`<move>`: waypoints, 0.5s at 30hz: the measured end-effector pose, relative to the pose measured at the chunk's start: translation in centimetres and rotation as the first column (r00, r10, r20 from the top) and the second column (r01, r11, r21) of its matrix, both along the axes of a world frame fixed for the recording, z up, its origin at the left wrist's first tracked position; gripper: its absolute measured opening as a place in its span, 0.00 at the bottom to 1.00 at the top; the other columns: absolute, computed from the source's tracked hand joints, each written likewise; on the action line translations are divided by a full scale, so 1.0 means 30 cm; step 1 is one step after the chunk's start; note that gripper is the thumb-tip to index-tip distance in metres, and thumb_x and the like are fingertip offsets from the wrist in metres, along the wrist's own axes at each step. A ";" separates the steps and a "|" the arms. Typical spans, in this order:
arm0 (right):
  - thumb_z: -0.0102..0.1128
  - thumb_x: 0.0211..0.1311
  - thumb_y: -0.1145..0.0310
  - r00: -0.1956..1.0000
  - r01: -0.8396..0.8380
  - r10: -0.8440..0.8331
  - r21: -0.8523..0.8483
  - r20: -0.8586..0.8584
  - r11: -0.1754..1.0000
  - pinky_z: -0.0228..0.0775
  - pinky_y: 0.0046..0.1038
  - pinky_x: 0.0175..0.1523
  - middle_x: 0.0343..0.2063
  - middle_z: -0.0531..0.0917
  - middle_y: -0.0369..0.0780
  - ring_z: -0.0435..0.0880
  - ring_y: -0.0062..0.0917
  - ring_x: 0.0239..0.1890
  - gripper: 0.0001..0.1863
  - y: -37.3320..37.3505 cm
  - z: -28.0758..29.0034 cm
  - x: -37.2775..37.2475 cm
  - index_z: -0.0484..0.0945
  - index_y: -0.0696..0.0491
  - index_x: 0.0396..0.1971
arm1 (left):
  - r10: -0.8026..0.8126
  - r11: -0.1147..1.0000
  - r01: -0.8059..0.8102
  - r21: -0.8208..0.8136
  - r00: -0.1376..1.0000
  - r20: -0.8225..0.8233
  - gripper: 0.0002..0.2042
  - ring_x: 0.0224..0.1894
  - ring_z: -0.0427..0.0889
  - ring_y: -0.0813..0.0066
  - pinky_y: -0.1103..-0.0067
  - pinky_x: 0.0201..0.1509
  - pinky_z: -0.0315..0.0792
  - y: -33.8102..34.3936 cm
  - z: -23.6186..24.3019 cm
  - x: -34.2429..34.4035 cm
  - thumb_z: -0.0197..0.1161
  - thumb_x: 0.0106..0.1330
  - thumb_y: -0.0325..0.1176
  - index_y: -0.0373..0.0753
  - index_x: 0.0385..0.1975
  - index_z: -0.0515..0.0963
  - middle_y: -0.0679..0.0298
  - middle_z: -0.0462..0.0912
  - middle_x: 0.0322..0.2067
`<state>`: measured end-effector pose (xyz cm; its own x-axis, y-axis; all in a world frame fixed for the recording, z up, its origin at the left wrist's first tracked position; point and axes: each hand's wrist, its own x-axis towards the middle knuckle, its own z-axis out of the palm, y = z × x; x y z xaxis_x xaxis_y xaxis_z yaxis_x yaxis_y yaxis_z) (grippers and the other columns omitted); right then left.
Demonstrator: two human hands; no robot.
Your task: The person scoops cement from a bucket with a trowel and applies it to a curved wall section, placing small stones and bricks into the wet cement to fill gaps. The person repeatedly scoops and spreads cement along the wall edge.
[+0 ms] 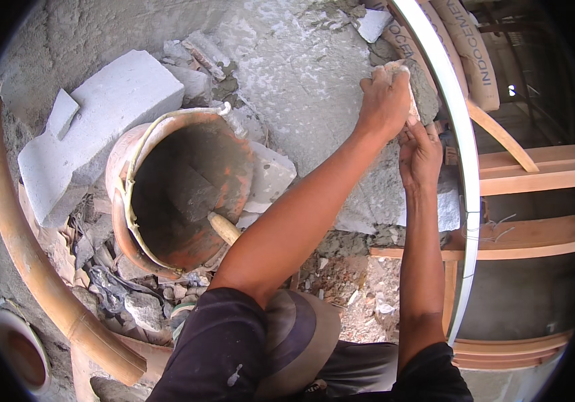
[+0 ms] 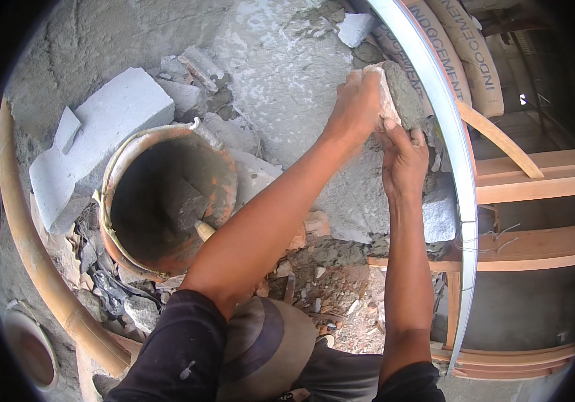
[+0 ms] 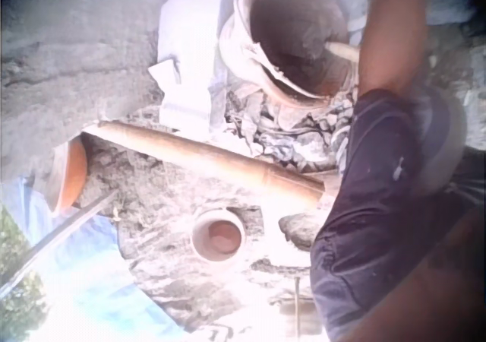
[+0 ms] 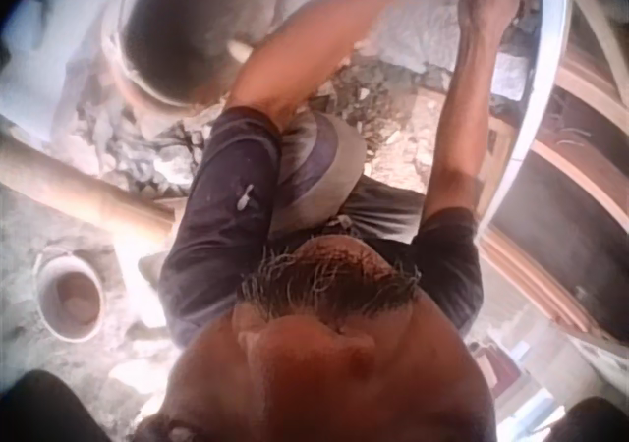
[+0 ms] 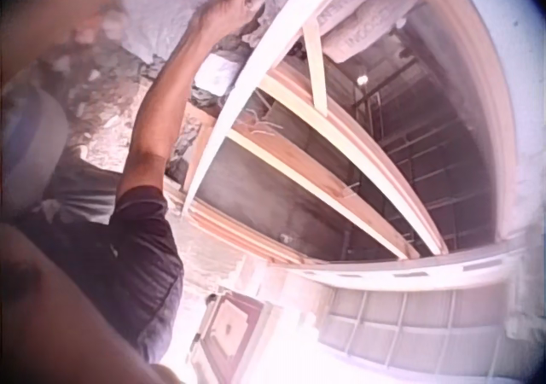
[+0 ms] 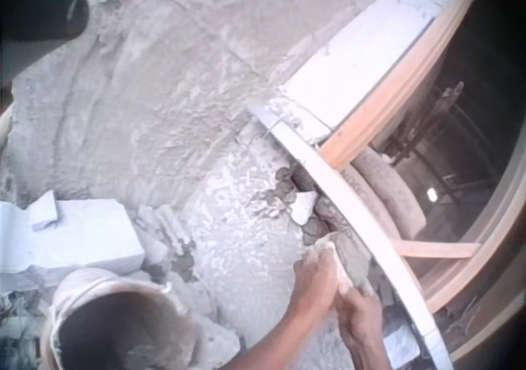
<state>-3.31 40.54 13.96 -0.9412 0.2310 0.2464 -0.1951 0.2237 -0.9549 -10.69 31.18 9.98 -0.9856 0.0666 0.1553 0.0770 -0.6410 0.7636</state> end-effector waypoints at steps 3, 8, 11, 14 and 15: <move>0.63 0.65 0.75 0.999 -0.011 0.010 -0.004 -0.048 1.000 0.66 0.36 0.66 0.58 0.76 0.49 0.78 0.33 0.59 0.31 0.029 -0.007 -0.050 0.60 0.66 0.63 | -0.215 0.920 0.194 0.339 0.976 0.025 0.33 0.53 0.78 0.42 0.65 0.58 0.72 -0.015 -0.007 -0.042 0.52 0.67 0.44 0.20 0.62 0.60 0.31 0.73 0.53; 0.65 0.63 0.76 0.990 0.054 -0.047 0.052 -0.131 0.997 0.67 0.38 0.65 0.55 0.77 0.51 0.78 0.35 0.58 0.30 0.025 0.020 -0.106 0.62 0.71 0.59 | -0.135 0.976 0.145 0.163 0.989 -0.067 0.30 0.56 0.76 0.56 0.69 0.60 0.70 -0.053 0.004 -0.061 0.56 0.65 0.37 0.25 0.64 0.62 0.43 0.75 0.54; 0.70 0.59 0.75 0.994 0.049 -0.047 0.016 -0.101 0.999 0.67 0.36 0.64 0.53 0.77 0.51 0.79 0.36 0.56 0.34 0.032 0.036 -0.130 0.61 0.75 0.59 | -0.068 0.996 0.073 0.052 0.993 -0.094 0.30 0.58 0.76 0.50 0.66 0.61 0.71 -0.041 0.004 -0.084 0.60 0.63 0.37 0.25 0.63 0.64 0.40 0.76 0.55; 0.69 0.60 0.73 0.998 0.040 -0.039 0.019 -0.049 0.999 0.67 0.37 0.64 0.52 0.78 0.51 0.80 0.36 0.55 0.33 0.035 0.037 -0.139 0.62 0.74 0.58 | -0.025 0.999 0.022 -0.035 0.996 -0.085 0.31 0.58 0.77 0.43 0.63 0.61 0.72 -0.028 -0.001 -0.095 0.63 0.62 0.38 0.24 0.61 0.66 0.37 0.77 0.54; 0.69 0.60 0.73 0.998 0.051 -0.050 0.032 -0.036 0.998 0.68 0.36 0.62 0.51 0.79 0.50 0.81 0.35 0.54 0.32 0.040 0.037 -0.141 0.64 0.73 0.58 | -0.014 0.998 0.009 -0.061 0.997 -0.079 0.30 0.58 0.78 0.42 0.62 0.61 0.72 -0.024 -0.005 -0.096 0.63 0.62 0.38 0.25 0.61 0.66 0.37 0.77 0.54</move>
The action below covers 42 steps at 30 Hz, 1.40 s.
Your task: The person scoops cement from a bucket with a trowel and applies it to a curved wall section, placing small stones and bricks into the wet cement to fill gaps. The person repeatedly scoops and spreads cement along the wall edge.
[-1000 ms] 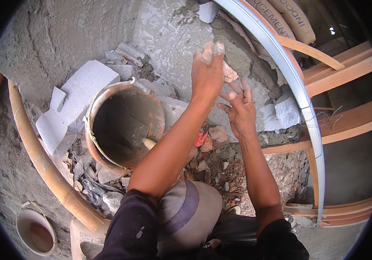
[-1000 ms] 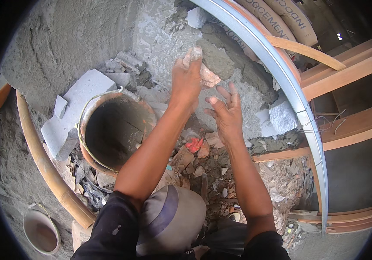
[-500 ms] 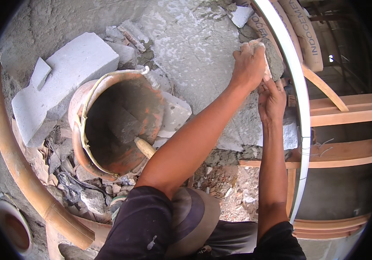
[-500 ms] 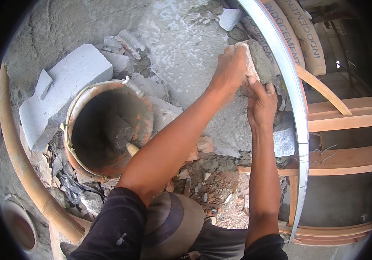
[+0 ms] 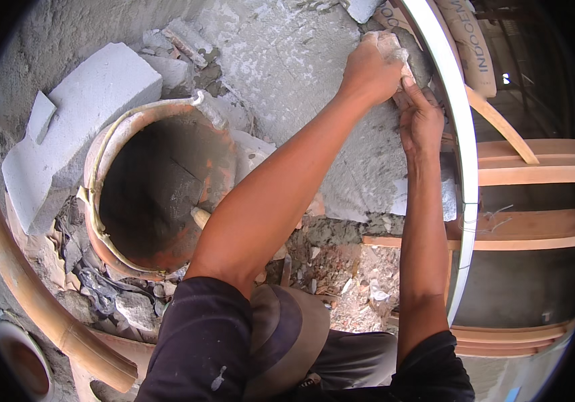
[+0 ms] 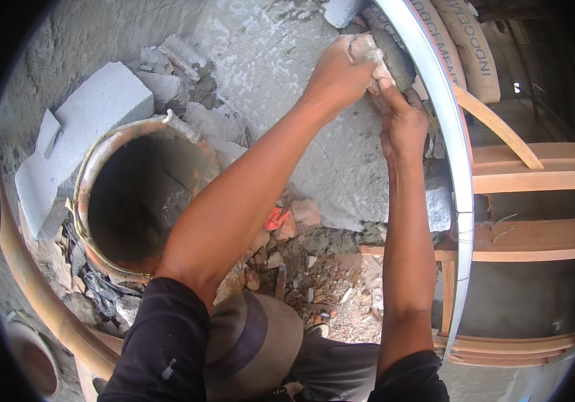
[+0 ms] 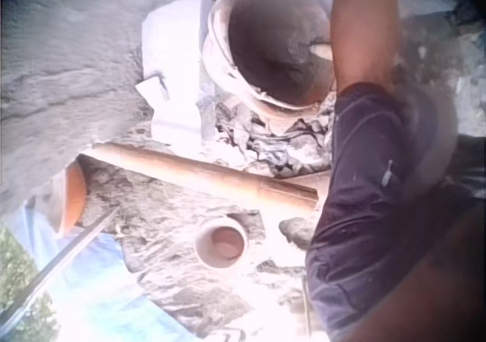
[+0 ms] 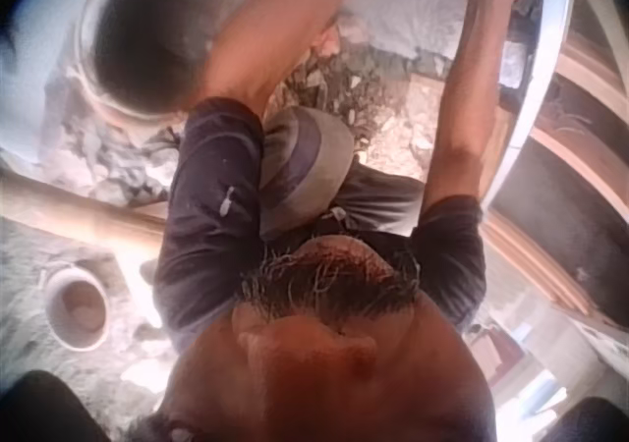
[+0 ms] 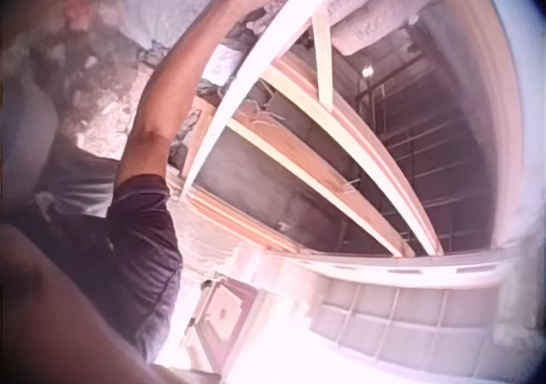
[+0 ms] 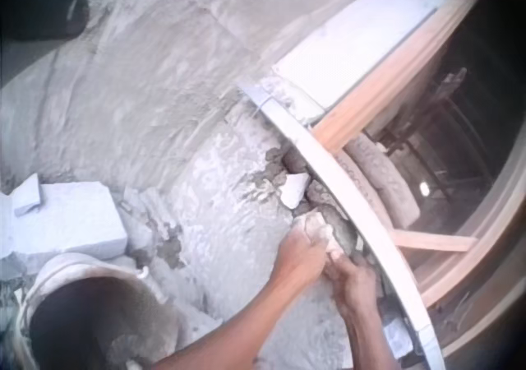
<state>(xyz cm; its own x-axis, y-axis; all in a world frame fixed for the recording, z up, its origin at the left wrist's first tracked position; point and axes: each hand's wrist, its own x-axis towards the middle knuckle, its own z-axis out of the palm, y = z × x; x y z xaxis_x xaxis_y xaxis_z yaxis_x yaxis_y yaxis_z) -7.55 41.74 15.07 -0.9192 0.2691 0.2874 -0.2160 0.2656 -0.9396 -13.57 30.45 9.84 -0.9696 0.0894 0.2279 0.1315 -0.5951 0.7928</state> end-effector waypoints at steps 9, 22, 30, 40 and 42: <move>0.71 0.60 0.70 0.972 0.208 -0.228 0.246 0.058 0.947 0.66 0.24 0.44 0.44 0.86 0.38 0.82 0.22 0.45 0.22 0.025 0.045 -0.020 0.77 0.54 0.54 | 0.106 0.979 -0.114 -0.170 0.993 -0.057 0.26 0.53 0.80 0.40 0.61 0.59 0.74 0.014 0.017 -0.038 0.65 0.61 0.38 0.25 0.53 0.71 0.34 0.78 0.49; 0.69 0.60 0.75 0.989 0.149 -0.149 0.123 -0.006 0.981 0.68 0.25 0.47 0.42 0.85 0.38 0.82 0.22 0.44 0.19 0.026 0.032 -0.116 0.78 0.54 0.51 | 0.186 0.979 -0.191 -0.075 0.980 -0.070 0.29 0.55 0.79 0.45 0.64 0.58 0.73 0.082 0.000 -0.152 0.68 0.61 0.39 0.23 0.54 0.70 0.36 0.78 0.51; 0.71 0.58 0.75 0.974 0.222 -0.219 0.071 -0.054 0.972 0.67 0.23 0.43 0.41 0.86 0.36 0.82 0.20 0.42 0.17 0.021 0.019 -0.168 0.80 0.54 0.47 | 0.266 0.962 -0.264 -0.071 0.964 0.026 0.29 0.57 0.74 0.41 0.62 0.62 0.70 0.075 0.047 -0.098 0.69 0.56 0.30 0.23 0.55 0.66 0.37 0.71 0.54; 0.73 0.55 0.77 0.949 0.288 -0.282 0.027 -0.138 0.957 0.67 0.22 0.38 0.37 0.86 0.36 0.82 0.21 0.37 0.18 -0.009 0.008 -0.212 0.79 0.54 0.46 | 0.388 0.904 -0.392 -0.174 0.920 -0.053 0.19 0.52 0.78 0.41 0.64 0.60 0.72 0.108 0.007 -0.148 0.67 0.54 0.28 0.25 0.44 0.78 0.39 0.77 0.47; 0.73 0.54 0.78 0.951 0.277 -0.274 -0.003 -0.143 0.961 0.67 0.22 0.36 0.37 0.85 0.36 0.81 0.20 0.37 0.19 -0.019 0.003 -0.216 0.79 0.54 0.46 | 0.383 0.908 -0.385 -0.164 0.923 -0.044 0.19 0.52 0.78 0.41 0.64 0.59 0.72 0.113 0.007 -0.156 0.67 0.54 0.27 0.24 0.45 0.78 0.39 0.77 0.47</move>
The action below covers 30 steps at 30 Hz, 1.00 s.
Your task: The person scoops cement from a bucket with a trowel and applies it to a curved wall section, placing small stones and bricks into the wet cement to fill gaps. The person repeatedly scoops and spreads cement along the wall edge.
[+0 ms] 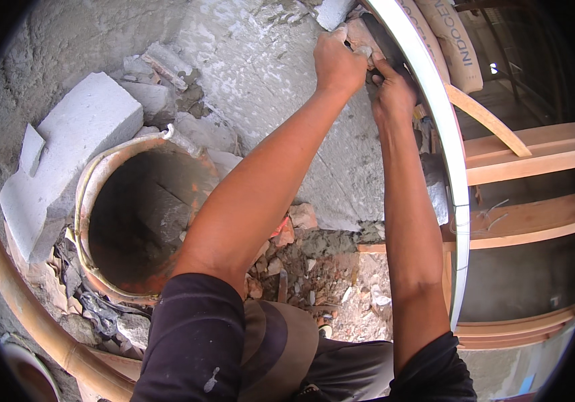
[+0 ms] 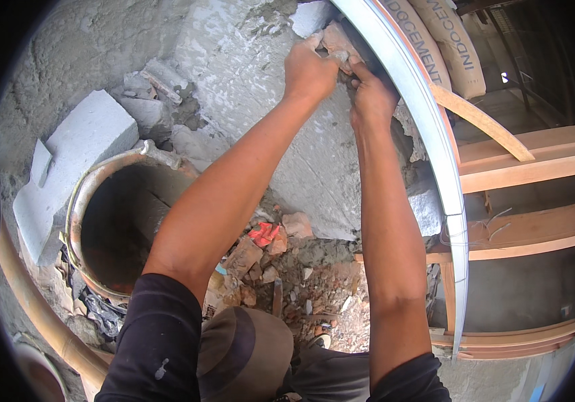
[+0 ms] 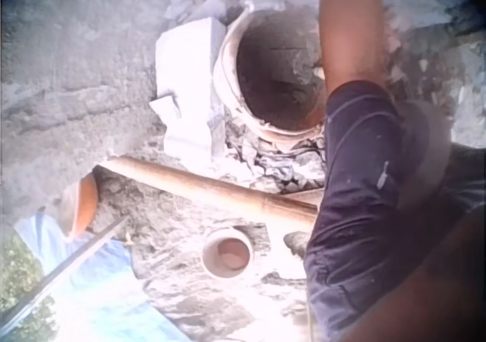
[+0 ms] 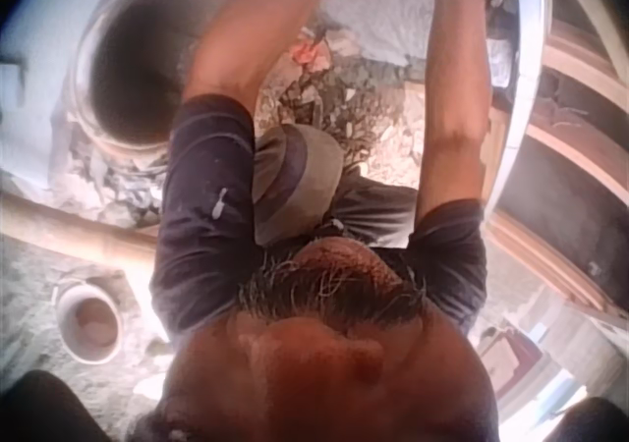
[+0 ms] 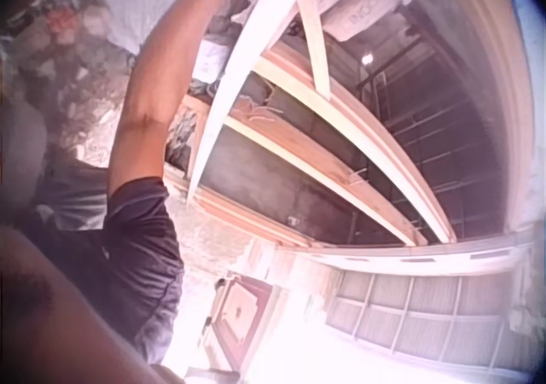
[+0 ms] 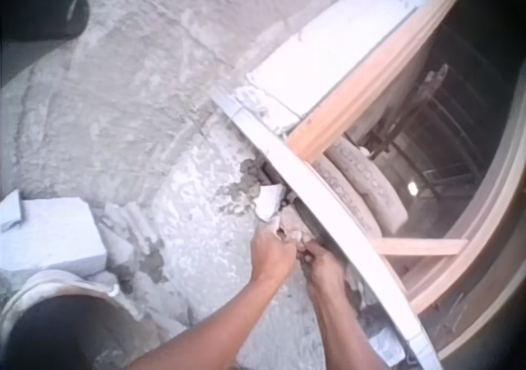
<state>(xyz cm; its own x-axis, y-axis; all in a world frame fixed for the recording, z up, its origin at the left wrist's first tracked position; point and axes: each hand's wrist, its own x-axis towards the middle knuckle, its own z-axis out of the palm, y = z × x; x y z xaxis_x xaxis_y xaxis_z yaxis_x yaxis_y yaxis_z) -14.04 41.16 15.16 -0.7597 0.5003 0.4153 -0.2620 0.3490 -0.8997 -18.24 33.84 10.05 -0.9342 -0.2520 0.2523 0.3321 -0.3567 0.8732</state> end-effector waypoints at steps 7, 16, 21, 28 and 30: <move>0.73 0.53 0.80 1.000 0.021 -0.021 -0.010 0.010 1.000 0.66 0.21 0.34 0.38 0.85 0.36 0.81 0.21 0.36 0.22 0.000 0.001 0.003 0.77 0.55 0.48 | 0.081 0.978 -0.089 0.189 0.995 0.052 0.17 0.50 0.79 0.40 0.62 0.58 0.72 0.020 0.019 0.018 0.66 0.53 0.23 0.24 0.43 0.78 0.40 0.79 0.44; 0.74 0.52 0.81 1.000 0.002 -0.002 -0.009 0.020 1.000 0.67 0.22 0.33 0.40 0.85 0.38 0.83 0.22 0.37 0.25 -0.009 0.003 -0.004 0.75 0.54 0.51 | 0.037 0.965 -0.056 0.257 0.996 0.080 0.16 0.48 0.80 0.39 0.62 0.54 0.74 0.028 0.010 0.016 0.66 0.49 0.20 0.24 0.40 0.76 0.40 0.80 0.41; 0.72 0.53 0.82 1.000 0.014 -0.014 -0.013 0.007 1.000 0.65 0.21 0.30 0.40 0.85 0.38 0.83 0.23 0.37 0.24 -0.002 0.005 -0.014 0.75 0.54 0.50 | 0.046 0.965 -0.068 0.253 0.995 0.094 0.17 0.47 0.81 0.39 0.63 0.54 0.74 0.024 0.021 0.019 0.67 0.49 0.20 0.24 0.41 0.77 0.40 0.81 0.42; 0.71 0.54 0.83 0.998 -0.013 0.016 -0.038 0.065 0.999 0.67 0.22 0.31 0.40 0.85 0.38 0.83 0.22 0.38 0.23 -0.001 0.010 -0.016 0.75 0.55 0.50 | 0.072 0.978 -0.095 0.185 0.989 0.130 0.20 0.45 0.86 0.54 0.69 0.50 0.77 0.030 0.015 0.003 0.73 0.52 0.29 0.29 0.45 0.80 0.46 0.85 0.41; 0.70 0.55 0.83 0.997 -0.009 0.014 -0.057 0.074 0.998 0.67 0.21 0.32 0.41 0.85 0.39 0.83 0.23 0.39 0.22 0.010 0.008 -0.015 0.75 0.56 0.50 | 0.087 0.975 -0.106 0.196 0.991 0.101 0.20 0.45 0.85 0.54 0.69 0.50 0.77 0.035 0.005 0.014 0.73 0.52 0.29 0.29 0.45 0.80 0.46 0.85 0.41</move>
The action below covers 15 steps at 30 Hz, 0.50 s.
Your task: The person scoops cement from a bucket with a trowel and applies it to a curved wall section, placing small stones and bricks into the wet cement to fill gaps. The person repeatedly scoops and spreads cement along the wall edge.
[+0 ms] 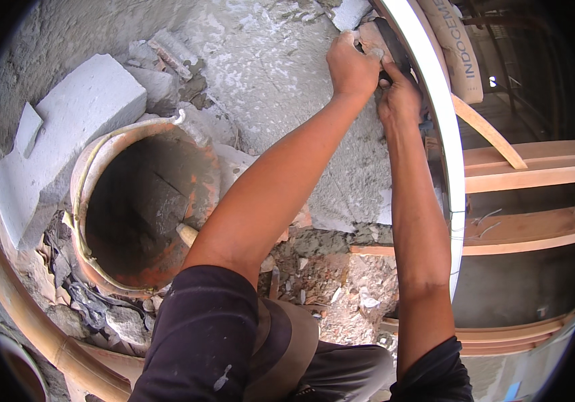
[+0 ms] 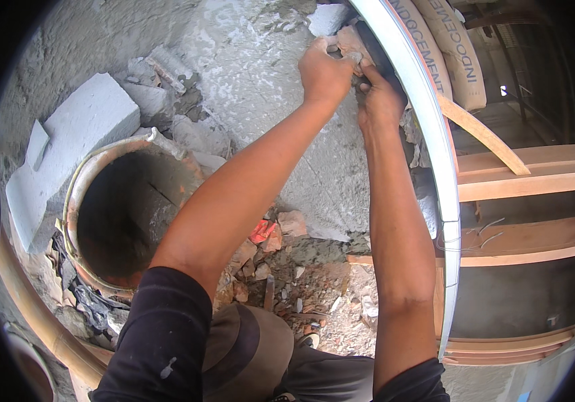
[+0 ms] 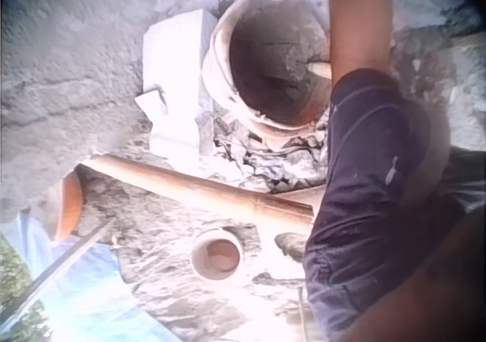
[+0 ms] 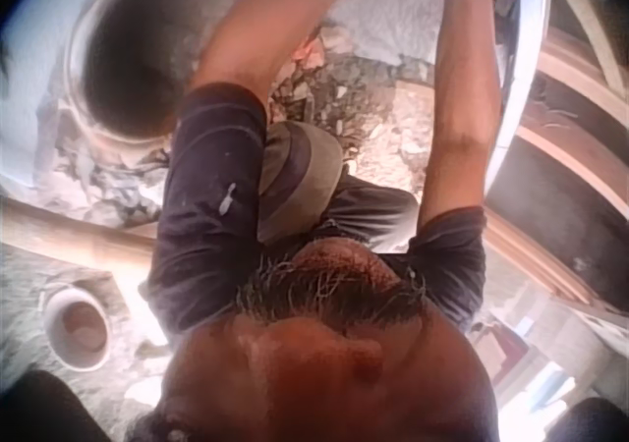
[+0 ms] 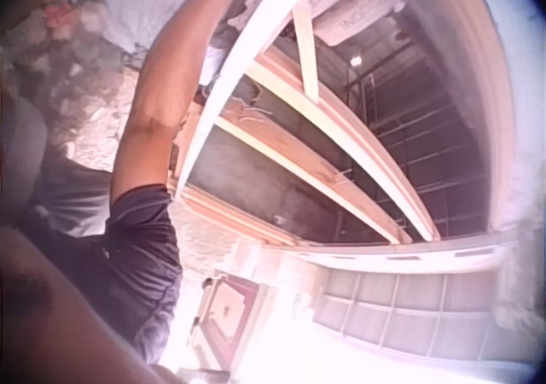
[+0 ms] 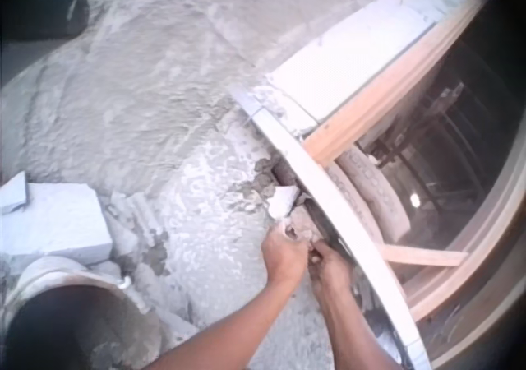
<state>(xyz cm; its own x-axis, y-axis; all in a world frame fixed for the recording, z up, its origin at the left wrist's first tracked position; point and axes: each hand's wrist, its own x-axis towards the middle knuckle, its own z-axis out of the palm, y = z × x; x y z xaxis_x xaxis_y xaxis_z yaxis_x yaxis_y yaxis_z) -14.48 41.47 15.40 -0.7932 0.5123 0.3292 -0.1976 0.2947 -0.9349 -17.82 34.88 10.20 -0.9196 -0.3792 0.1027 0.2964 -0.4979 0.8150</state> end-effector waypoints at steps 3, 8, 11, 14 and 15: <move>0.67 0.57 0.83 0.998 -0.061 0.059 -0.064 -0.033 0.996 0.70 0.20 0.35 0.42 0.84 0.40 0.84 0.23 0.41 0.21 0.027 0.006 0.011 0.75 0.57 0.50 | -0.032 0.998 0.033 0.048 0.999 -0.030 0.17 0.47 0.81 0.45 0.65 0.54 0.75 -0.007 0.013 0.018 0.67 0.53 0.23 0.25 0.44 0.78 0.42 0.81 0.43; 0.64 0.60 0.85 0.997 -0.062 0.057 -0.101 -0.053 0.993 0.75 0.21 0.42 0.43 0.84 0.41 0.84 0.25 0.44 0.18 -0.005 0.002 0.038 0.75 0.58 0.50 | -0.025 0.997 0.027 0.076 0.999 -0.032 0.17 0.48 0.81 0.43 0.64 0.54 0.74 -0.022 0.011 0.012 0.65 0.52 0.21 0.25 0.44 0.77 0.41 0.80 0.43; 0.62 0.61 0.85 0.998 -0.052 0.048 -0.106 -0.041 0.993 0.79 0.25 0.45 0.44 0.83 0.43 0.84 0.28 0.47 0.17 0.017 0.008 0.031 0.75 0.60 0.50 | 0.037 0.999 -0.036 0.033 0.999 -0.023 0.18 0.46 0.83 0.47 0.67 0.52 0.76 -0.013 0.014 0.012 0.69 0.52 0.25 0.26 0.44 0.78 0.43 0.83 0.40; 0.61 0.62 0.86 0.994 -0.080 0.068 -0.143 -0.086 0.987 0.81 0.26 0.48 0.45 0.82 0.45 0.84 0.30 0.48 0.16 0.046 -0.001 0.011 0.74 0.62 0.49 | 0.051 0.998 -0.051 0.032 0.999 -0.009 0.18 0.46 0.82 0.45 0.66 0.53 0.75 0.000 0.019 0.017 0.68 0.52 0.24 0.26 0.43 0.78 0.42 0.82 0.40; 0.60 0.62 0.86 0.993 -0.091 0.078 -0.151 -0.090 0.984 0.82 0.27 0.49 0.46 0.82 0.45 0.84 0.31 0.48 0.16 0.058 -0.003 0.005 0.74 0.62 0.49 | 0.064 0.997 -0.063 0.034 0.998 -0.012 0.18 0.46 0.82 0.44 0.66 0.53 0.76 0.005 0.018 0.017 0.68 0.52 0.23 0.26 0.43 0.78 0.42 0.82 0.40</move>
